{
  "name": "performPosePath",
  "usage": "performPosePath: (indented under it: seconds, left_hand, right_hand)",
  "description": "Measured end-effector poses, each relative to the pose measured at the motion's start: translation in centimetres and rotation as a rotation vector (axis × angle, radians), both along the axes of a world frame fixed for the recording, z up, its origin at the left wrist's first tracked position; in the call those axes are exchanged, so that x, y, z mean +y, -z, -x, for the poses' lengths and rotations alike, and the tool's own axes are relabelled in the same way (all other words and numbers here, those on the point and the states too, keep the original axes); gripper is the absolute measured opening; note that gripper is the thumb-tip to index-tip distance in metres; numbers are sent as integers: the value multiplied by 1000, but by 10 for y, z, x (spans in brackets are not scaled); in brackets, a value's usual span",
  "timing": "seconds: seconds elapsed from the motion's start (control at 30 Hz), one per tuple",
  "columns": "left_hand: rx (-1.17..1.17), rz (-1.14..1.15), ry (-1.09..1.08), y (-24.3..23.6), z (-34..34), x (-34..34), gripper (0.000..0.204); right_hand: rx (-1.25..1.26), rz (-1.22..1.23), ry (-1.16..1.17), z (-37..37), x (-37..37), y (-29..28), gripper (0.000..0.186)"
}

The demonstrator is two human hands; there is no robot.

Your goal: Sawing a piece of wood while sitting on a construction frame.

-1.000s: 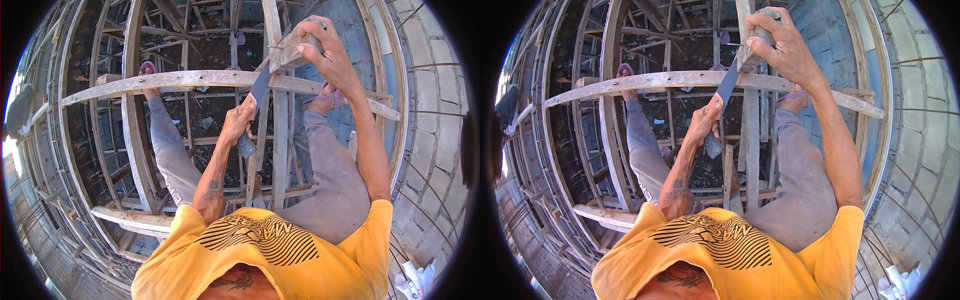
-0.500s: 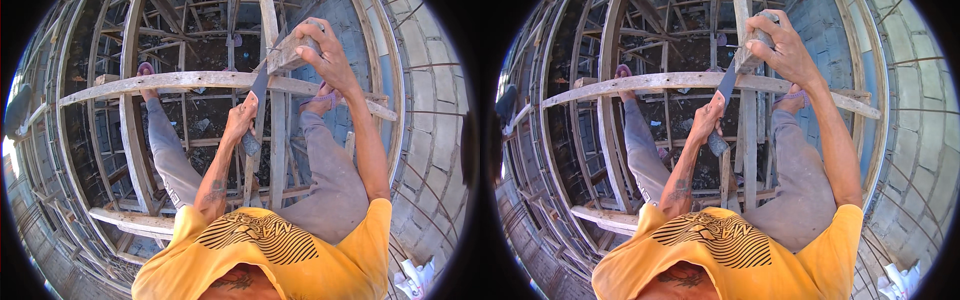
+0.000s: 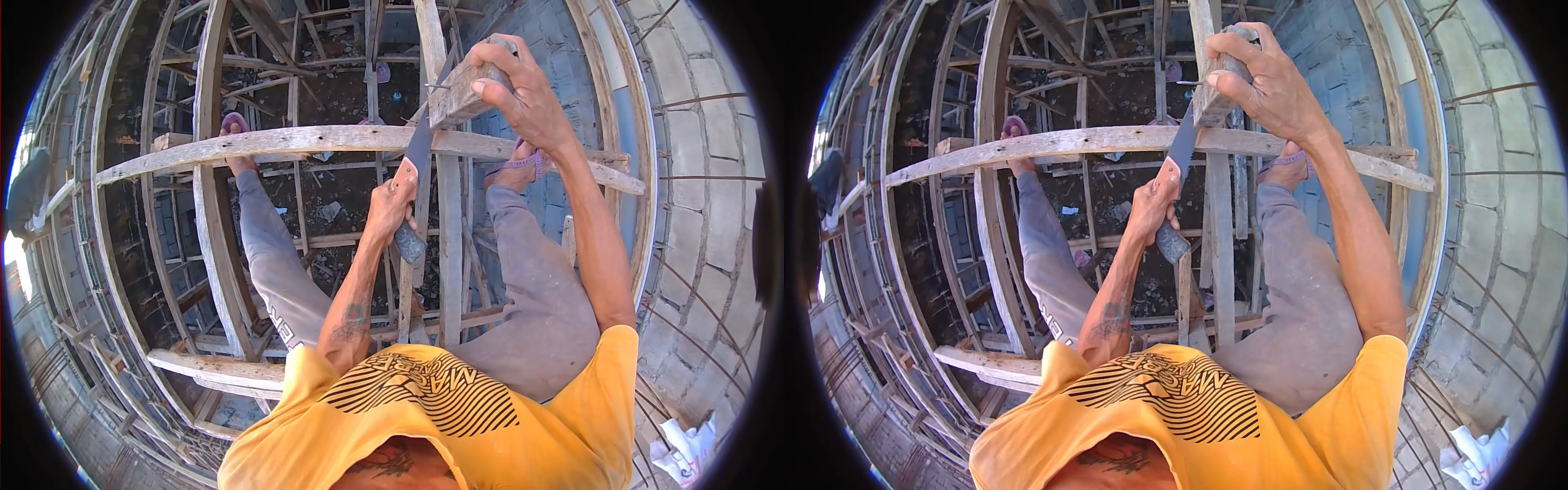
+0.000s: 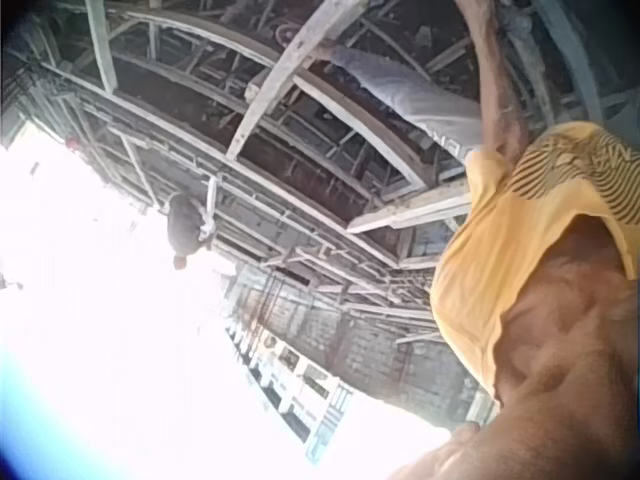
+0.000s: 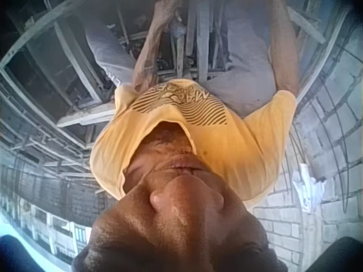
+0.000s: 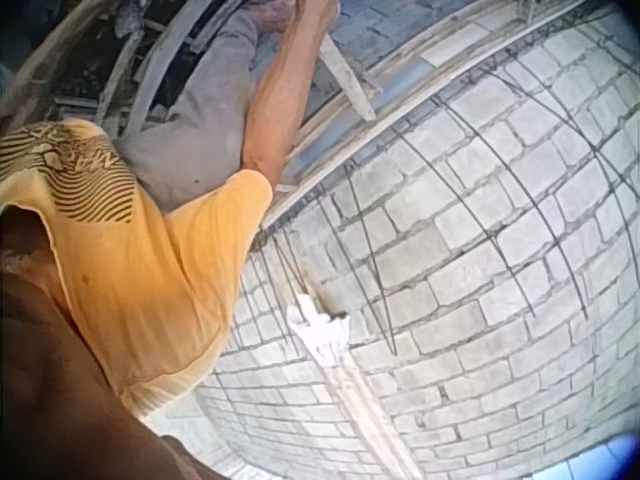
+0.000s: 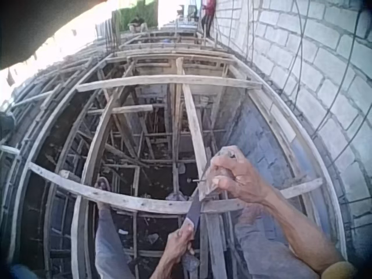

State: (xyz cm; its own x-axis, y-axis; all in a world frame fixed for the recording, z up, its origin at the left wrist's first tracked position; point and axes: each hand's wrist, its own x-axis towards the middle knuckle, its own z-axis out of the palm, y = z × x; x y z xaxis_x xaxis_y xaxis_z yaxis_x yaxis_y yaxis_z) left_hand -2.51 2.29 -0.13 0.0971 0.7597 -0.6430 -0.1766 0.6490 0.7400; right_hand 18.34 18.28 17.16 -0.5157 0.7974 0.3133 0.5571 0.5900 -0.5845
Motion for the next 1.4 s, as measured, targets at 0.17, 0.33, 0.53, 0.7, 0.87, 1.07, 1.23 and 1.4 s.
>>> performPosePath:
  seconds: [0.17, 0.33, 0.53, 0.7, 0.87, 1.07, 1.23, 1.4]
  left_hand:
    - [-31, 53, -34, -13, 13, -70, 37]
    - [30, 88, 14, -38, 33, -84, 36]
    - [-30, -35, -65, 5, -12, 3, 42]
    - [53, 73, -29, -18, 19, -117, 37]
    - [-18, 62, -12, -22, 2, -44, 38]
    - [-18, -7, -82, -10, -13, -27, 42]
    - [31, 116, -11, -25, 30, -130, 40]
    - [15, -41, 0, -10, -7, -3, 39]
  right_hand:
    - [-26, -55, 35, -17, -2, -2, 36]
    - [-5, -54, 12, -7, -5, -4, 35]
    - [34, 27, 4, 0, 0, 4, 34]
    - [-14, -45, 19, -14, -7, -3, 34]
    - [33, -89, -18, -9, 4, 0, 32]
    - [5, -9, -27, -9, -2, 5, 34]
    - [-38, -10, 23, -15, -1, 1, 35]
    - [79, -64, -46, -1, 3, -3, 31]
